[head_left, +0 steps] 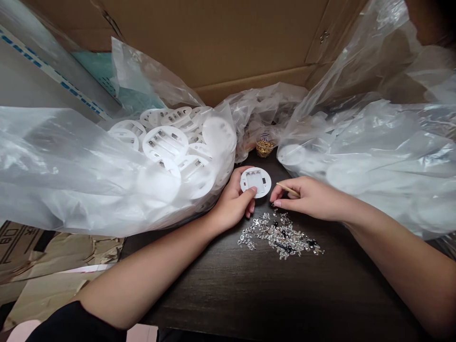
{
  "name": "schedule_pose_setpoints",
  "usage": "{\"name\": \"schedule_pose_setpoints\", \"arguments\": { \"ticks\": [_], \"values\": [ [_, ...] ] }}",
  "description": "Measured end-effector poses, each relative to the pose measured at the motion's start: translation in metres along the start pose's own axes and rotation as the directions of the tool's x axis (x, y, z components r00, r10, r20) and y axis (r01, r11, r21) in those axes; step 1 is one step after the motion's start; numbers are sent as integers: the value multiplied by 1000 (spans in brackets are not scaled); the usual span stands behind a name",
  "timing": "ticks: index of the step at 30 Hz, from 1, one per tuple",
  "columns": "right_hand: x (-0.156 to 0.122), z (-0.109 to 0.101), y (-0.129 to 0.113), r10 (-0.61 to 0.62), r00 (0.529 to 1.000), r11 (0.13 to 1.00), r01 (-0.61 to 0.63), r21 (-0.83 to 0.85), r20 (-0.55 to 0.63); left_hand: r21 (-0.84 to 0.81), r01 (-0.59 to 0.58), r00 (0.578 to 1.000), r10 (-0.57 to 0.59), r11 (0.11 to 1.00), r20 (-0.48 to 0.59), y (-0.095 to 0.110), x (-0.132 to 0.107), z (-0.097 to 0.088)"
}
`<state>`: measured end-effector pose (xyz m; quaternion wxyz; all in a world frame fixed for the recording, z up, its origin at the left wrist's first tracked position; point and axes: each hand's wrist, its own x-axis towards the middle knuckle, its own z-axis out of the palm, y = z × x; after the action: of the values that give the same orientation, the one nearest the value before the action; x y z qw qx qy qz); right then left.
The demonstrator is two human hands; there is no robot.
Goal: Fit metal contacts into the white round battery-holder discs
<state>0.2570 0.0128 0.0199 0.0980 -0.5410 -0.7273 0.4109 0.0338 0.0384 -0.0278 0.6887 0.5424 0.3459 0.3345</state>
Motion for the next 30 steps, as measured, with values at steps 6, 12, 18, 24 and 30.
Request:
{"name": "schedule_pose_setpoints", "arguments": {
  "ticks": [6, 12, 18, 24, 30],
  "values": [
    [-5, 13, -9, -182, 983, 943, 167, -288, -24, 9, -10, 1000, 10, 1000, 3, 1, 0, 0],
    [-9, 27, -12, -230, 973, 897, 214, -388, 4, 9, 7, 1000, -7, 1000, -3, 2, -1, 1],
    [-3, 21, -8, -283, 959, 929, 277, -245, 11, 11, -1, 1000, 1, 1000, -1, 1, -1, 0],
    [-5, 7, -12, -303, 953, 949, 302, -97, -3, -8, 8, 1000, -8, 1000, -7, 2, -1, 1],
    [-11, 9, -18, -131, 908, 985, 164, 51, -399, 25, -7, 1000, 7, 1000, 5, 2, -2, 0]
  ]
}}
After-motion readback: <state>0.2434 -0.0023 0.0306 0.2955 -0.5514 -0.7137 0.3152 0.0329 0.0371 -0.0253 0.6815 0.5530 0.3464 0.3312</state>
